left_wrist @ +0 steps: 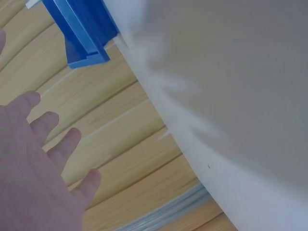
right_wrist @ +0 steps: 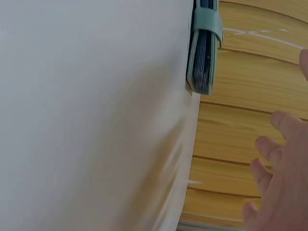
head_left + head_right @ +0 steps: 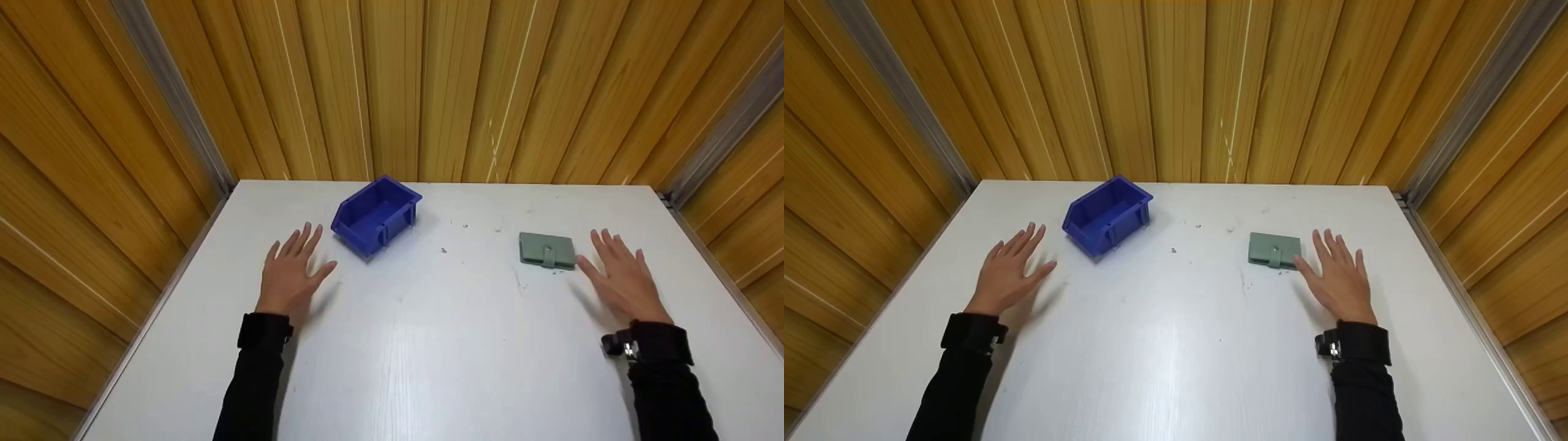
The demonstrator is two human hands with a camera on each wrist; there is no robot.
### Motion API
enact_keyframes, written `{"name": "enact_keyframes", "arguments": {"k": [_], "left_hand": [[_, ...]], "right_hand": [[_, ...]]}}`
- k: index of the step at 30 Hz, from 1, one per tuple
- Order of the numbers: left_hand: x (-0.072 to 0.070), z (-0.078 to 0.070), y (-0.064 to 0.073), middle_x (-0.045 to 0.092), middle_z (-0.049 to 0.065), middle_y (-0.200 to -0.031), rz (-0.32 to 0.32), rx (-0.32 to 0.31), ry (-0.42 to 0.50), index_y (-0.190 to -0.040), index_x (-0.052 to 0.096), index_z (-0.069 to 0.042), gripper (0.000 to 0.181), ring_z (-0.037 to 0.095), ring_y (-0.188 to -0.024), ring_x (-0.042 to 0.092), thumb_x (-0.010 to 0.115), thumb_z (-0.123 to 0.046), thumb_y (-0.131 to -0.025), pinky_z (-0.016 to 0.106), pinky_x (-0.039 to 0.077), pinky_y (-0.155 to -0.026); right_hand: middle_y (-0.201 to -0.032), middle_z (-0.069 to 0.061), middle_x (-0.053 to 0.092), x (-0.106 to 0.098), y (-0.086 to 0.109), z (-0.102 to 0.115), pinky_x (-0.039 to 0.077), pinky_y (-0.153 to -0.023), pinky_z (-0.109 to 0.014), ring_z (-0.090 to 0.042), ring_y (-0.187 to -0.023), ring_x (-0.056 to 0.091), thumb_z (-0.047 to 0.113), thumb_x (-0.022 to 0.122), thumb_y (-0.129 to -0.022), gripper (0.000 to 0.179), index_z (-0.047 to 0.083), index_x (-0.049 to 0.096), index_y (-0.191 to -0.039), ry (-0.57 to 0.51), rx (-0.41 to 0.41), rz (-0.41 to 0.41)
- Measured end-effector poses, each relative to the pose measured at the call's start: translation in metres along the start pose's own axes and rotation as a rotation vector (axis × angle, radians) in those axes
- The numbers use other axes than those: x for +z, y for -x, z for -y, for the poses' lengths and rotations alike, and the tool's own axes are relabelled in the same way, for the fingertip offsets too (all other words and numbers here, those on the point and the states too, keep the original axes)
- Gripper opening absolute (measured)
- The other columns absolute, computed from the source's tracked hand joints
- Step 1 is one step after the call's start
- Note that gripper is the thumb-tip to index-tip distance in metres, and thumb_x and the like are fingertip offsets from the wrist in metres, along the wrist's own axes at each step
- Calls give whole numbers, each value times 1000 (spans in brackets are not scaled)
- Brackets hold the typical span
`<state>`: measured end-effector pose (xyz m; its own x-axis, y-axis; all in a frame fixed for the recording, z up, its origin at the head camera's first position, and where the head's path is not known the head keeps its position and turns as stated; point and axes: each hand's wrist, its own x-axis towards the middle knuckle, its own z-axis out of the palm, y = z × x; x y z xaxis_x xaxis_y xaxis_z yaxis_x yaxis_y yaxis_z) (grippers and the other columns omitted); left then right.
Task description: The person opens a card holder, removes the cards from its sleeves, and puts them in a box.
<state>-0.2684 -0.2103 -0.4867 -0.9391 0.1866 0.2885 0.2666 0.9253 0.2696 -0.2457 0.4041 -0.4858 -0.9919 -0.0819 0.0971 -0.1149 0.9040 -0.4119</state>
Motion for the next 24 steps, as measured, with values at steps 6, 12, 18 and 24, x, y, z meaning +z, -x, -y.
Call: {"name": "enact_keyframes", "arguments": {"k": [6,12,18,24], "left_hand": [[3,-16,-2,28,3,-170,5,45,15,-164,29,-26,78,28,-157,30,55,-61,-99,56,19,-125],[11,-41,-4,28,1,-170,39,127,-6,-164,27,-27,77,27,-157,29,51,-63,-101,55,21,-126],[19,-73,-6,29,-2,-170,58,188,10,-164,30,-29,76,25,-156,31,57,-60,-100,54,22,-126],[35,-107,-10,30,-2,-170,89,270,21,-164,30,-30,74,23,-156,32,57,-58,-101,54,24,-125]], "right_hand": [[-170,-27,8,18,-23,23,4,-123,-67,-50,-156,7,61,42,-106,87,6,12,-165,11,-28,80],[-171,-27,8,32,-33,36,17,-119,-70,-51,-156,7,65,41,-104,88,6,17,-165,0,18,199],[-169,-29,11,34,-36,46,21,-118,-71,-53,-155,8,55,44,-107,78,5,24,-163,34,-14,244],[-170,-27,12,38,-33,67,20,-119,-70,-52,-155,6,49,46,-108,73,6,25,-163,10,-67,288]]}}
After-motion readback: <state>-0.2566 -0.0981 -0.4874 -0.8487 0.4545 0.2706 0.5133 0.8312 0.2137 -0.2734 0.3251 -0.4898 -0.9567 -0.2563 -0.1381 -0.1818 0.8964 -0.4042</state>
